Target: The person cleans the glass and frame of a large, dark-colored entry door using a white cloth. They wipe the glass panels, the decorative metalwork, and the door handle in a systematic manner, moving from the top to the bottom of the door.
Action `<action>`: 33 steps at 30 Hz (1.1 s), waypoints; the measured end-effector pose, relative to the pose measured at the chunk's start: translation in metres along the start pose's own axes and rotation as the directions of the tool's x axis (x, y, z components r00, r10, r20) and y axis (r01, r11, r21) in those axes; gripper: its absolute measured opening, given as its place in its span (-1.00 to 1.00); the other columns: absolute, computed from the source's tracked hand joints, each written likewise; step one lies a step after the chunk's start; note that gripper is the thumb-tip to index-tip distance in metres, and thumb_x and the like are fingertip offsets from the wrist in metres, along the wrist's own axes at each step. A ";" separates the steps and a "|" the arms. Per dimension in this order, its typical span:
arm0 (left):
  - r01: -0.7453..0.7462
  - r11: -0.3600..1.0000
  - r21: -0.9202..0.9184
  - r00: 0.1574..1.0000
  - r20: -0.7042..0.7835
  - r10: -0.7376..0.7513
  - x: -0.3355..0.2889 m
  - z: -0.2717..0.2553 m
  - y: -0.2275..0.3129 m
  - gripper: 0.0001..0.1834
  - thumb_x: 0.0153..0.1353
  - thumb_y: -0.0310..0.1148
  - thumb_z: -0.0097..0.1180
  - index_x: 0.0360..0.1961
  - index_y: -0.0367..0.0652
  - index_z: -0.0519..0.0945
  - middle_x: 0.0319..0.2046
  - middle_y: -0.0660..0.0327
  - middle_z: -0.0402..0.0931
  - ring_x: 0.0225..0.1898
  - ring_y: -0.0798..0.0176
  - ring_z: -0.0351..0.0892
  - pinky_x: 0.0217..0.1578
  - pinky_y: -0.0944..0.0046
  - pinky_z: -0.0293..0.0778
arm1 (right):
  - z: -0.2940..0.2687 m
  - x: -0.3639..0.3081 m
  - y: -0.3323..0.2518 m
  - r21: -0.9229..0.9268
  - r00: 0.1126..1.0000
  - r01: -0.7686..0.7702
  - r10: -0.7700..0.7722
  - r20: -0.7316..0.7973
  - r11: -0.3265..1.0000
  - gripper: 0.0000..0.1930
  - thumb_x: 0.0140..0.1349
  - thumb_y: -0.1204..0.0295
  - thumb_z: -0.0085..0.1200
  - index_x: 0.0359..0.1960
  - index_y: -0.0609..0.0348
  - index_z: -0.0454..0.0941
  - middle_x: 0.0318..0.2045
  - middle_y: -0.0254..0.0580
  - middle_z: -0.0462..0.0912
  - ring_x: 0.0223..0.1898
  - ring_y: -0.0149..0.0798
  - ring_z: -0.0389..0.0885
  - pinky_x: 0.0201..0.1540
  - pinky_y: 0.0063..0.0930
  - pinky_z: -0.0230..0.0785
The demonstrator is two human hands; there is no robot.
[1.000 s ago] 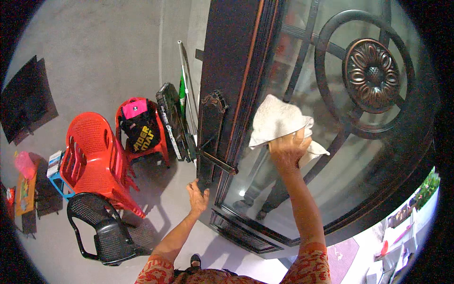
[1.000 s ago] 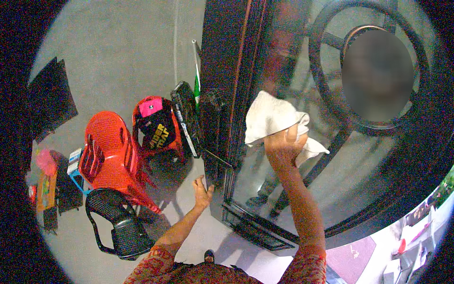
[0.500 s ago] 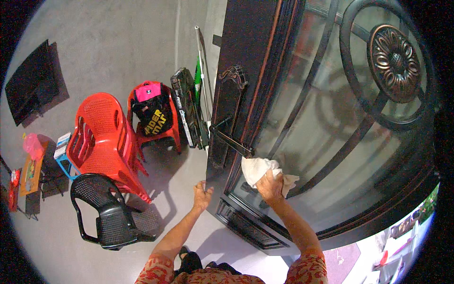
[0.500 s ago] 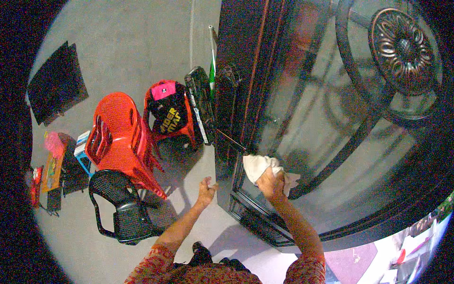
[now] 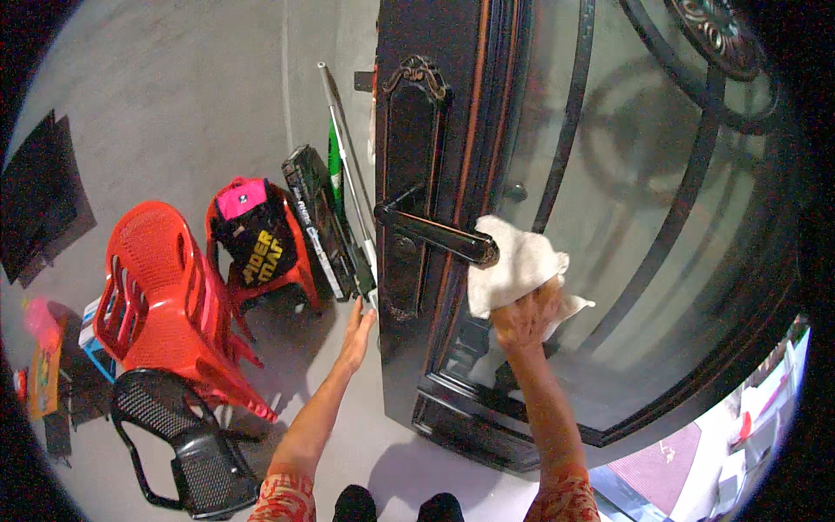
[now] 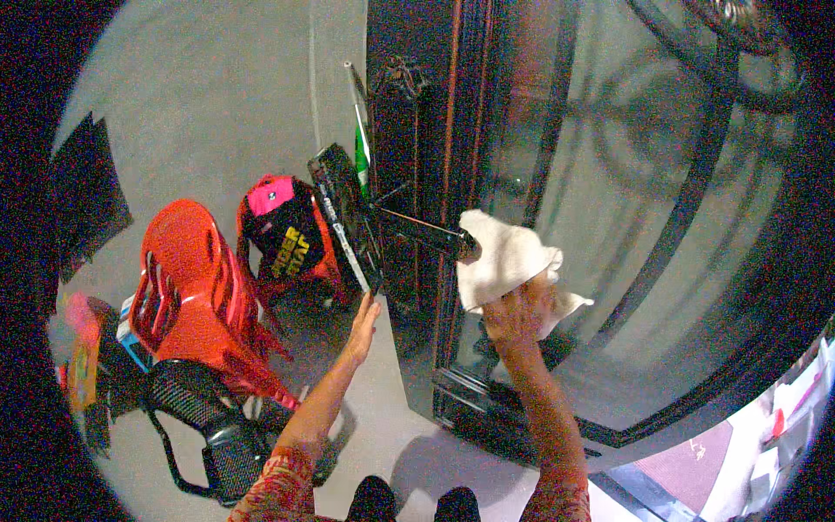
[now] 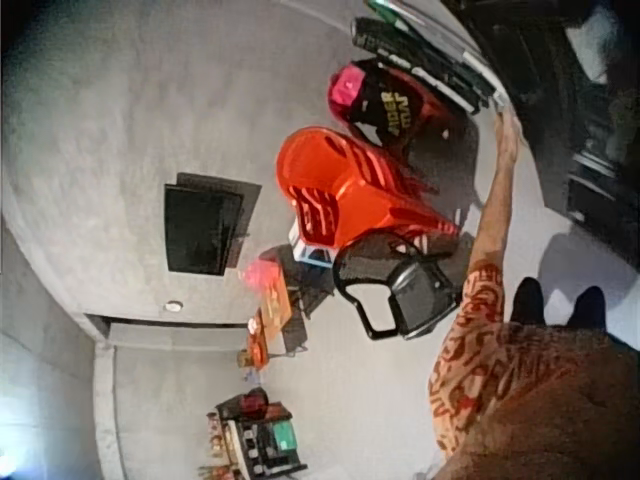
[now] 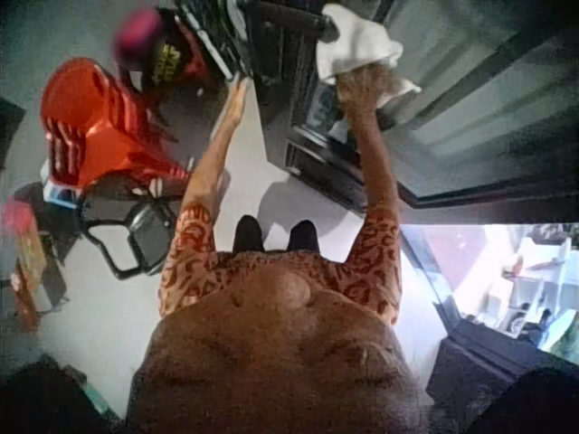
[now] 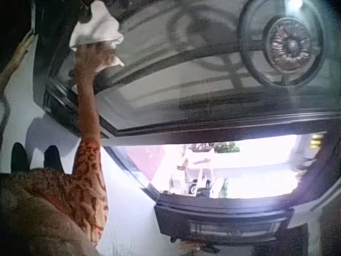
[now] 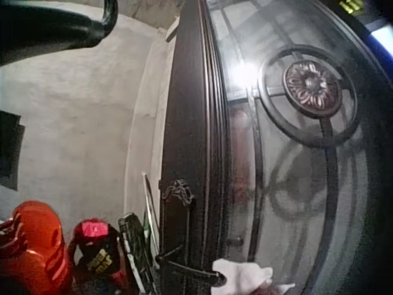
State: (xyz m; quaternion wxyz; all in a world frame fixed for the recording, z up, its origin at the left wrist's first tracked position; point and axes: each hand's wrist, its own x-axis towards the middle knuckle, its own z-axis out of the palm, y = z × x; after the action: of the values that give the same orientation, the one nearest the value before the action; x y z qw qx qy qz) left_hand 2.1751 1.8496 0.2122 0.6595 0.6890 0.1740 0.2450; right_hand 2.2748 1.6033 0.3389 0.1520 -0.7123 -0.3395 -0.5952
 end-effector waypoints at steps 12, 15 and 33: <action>-0.326 0.936 -0.135 0.933 0.117 0.341 0.029 0.025 -0.098 -0.36 0.25 -0.10 -0.04 0.25 -0.25 0.18 0.08 0.13 0.32 0.10 0.25 0.27 0.13 0.28 0.16 | 0.046 -0.112 -0.040 0.107 0.967 0.249 -0.253 0.021 0.962 -0.52 -0.06 0.29 0.21 -0.04 0.16 0.51 0.01 0.06 0.47 0.02 0.20 0.42 0.06 0.08 0.25; -0.438 0.888 -0.137 0.891 0.062 0.449 0.039 0.017 -0.117 -0.41 0.23 -0.14 0.00 0.21 -0.22 0.22 0.01 0.16 0.35 0.03 0.27 0.32 0.08 0.27 0.22 | 0.046 -0.057 -0.050 0.653 0.983 -0.129 0.183 -0.014 0.746 -0.49 0.03 0.26 0.17 0.00 0.26 0.41 -0.09 0.08 0.49 -0.04 0.12 0.47 0.03 -0.09 0.29; -0.577 0.814 -0.068 0.815 0.012 0.579 0.048 0.044 -0.155 -0.45 0.33 -0.26 -0.15 0.27 -0.24 0.09 0.16 -0.01 0.17 0.22 0.06 0.13 0.24 0.18 0.02 | 0.064 -0.083 -0.104 -0.122 0.988 0.126 -0.136 -0.076 0.984 -0.47 -0.03 -0.05 0.09 -0.03 -0.12 0.52 0.08 -0.10 0.39 0.13 0.13 0.08 -0.11 0.01 0.00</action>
State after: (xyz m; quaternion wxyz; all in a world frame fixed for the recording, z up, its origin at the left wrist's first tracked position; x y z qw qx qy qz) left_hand 2.2521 1.8512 0.0631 0.5774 0.6927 -0.0615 0.4278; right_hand 2.2489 1.6929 0.2246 0.0846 -0.6705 -0.3434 -0.6522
